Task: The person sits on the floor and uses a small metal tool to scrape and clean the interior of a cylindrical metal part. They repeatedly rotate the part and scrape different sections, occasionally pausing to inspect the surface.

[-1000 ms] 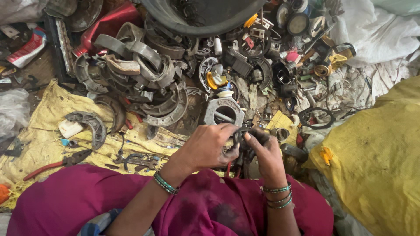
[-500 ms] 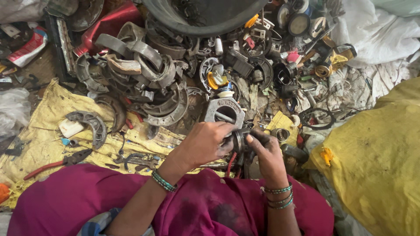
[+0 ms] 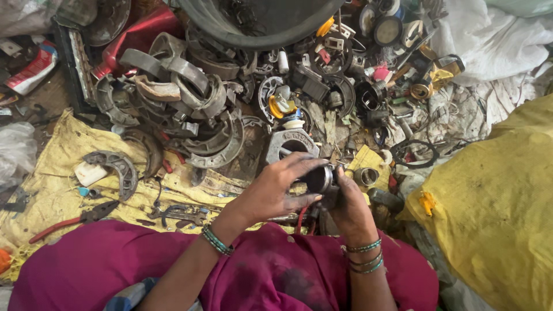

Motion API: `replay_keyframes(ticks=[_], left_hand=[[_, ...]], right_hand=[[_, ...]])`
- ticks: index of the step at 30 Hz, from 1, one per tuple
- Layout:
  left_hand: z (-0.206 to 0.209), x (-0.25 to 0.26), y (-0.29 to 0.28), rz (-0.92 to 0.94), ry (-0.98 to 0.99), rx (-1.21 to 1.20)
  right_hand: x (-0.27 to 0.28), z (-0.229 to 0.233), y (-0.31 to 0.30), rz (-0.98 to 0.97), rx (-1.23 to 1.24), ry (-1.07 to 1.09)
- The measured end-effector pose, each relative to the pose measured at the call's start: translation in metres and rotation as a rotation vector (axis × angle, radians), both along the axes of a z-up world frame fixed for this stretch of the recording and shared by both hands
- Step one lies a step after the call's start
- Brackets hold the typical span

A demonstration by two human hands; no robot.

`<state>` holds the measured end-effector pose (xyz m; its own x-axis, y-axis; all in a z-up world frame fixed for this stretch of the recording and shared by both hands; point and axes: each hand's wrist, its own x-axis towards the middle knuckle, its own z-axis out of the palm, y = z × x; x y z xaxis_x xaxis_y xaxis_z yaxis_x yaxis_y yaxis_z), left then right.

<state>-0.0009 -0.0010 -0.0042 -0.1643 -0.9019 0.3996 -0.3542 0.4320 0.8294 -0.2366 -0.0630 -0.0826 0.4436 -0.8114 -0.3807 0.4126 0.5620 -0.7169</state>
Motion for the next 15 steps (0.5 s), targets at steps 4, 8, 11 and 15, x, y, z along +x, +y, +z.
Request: replay_keyframes(ticks=[4,8,11,15], left_hand=[[-0.001,0.002,0.001,0.025,0.089,0.041],[0.005,0.002,0.001,0.074,0.152,0.112],[0.011,0.003,0.001,0.132,-0.070,-0.002],[0.018,0.008,0.004,0.097,-0.260,-0.044]], right_hand=[[0.006,0.013,0.001,0.044,-0.126,0.040],[0.008,0.032,0.003,0.162,-0.284,-0.055],[0.010,0.036,0.004,0.155,-0.333,0.044],[0.009,0.030,0.004,0.089,-0.320,0.156]])
